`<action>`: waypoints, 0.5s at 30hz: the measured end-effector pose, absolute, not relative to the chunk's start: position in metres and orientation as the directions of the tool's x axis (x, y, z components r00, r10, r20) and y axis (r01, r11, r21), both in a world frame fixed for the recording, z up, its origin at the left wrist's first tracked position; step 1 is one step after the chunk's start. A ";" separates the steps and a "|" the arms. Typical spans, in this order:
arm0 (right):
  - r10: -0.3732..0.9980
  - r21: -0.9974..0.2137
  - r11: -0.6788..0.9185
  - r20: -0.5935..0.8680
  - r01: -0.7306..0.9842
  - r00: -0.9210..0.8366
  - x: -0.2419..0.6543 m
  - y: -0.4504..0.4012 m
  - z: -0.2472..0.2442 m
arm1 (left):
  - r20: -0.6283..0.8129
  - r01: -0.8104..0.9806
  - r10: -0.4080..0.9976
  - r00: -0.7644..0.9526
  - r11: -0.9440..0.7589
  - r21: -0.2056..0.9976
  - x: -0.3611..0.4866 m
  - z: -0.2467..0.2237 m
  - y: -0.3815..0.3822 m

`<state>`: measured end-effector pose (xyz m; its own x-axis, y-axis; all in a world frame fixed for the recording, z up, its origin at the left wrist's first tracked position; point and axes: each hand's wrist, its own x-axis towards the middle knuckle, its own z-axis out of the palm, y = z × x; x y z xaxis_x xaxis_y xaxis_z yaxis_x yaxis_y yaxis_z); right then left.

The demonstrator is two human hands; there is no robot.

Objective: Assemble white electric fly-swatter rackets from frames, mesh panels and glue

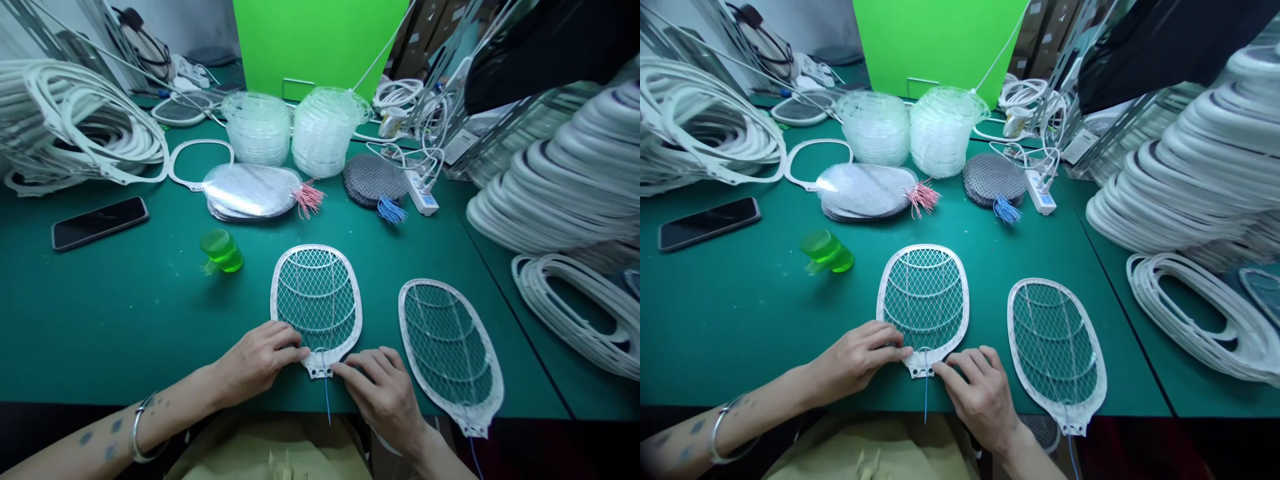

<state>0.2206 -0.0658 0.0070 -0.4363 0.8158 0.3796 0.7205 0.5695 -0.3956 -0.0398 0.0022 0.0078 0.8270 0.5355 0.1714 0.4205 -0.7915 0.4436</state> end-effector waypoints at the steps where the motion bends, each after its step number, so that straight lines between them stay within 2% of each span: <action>1: 0.808 -0.402 0.582 0.385 0.707 -0.446 0.220 -0.067 0.007 | 0.160 0.424 0.543 0.825 -0.780 0.460 -0.038 0.008 0.002; 6: 0.792 -0.405 0.609 0.359 0.682 -0.494 0.214 -0.070 0.006 | 0.128 0.422 0.534 0.836 -0.774 0.473 -0.036 0.011 0.005; 15: 0.772 -0.414 0.635 0.365 0.652 -0.520 0.215 -0.063 0.009 | 0.241 0.420 0.514 0.823 -0.837 0.351 -0.038 0.007 0.001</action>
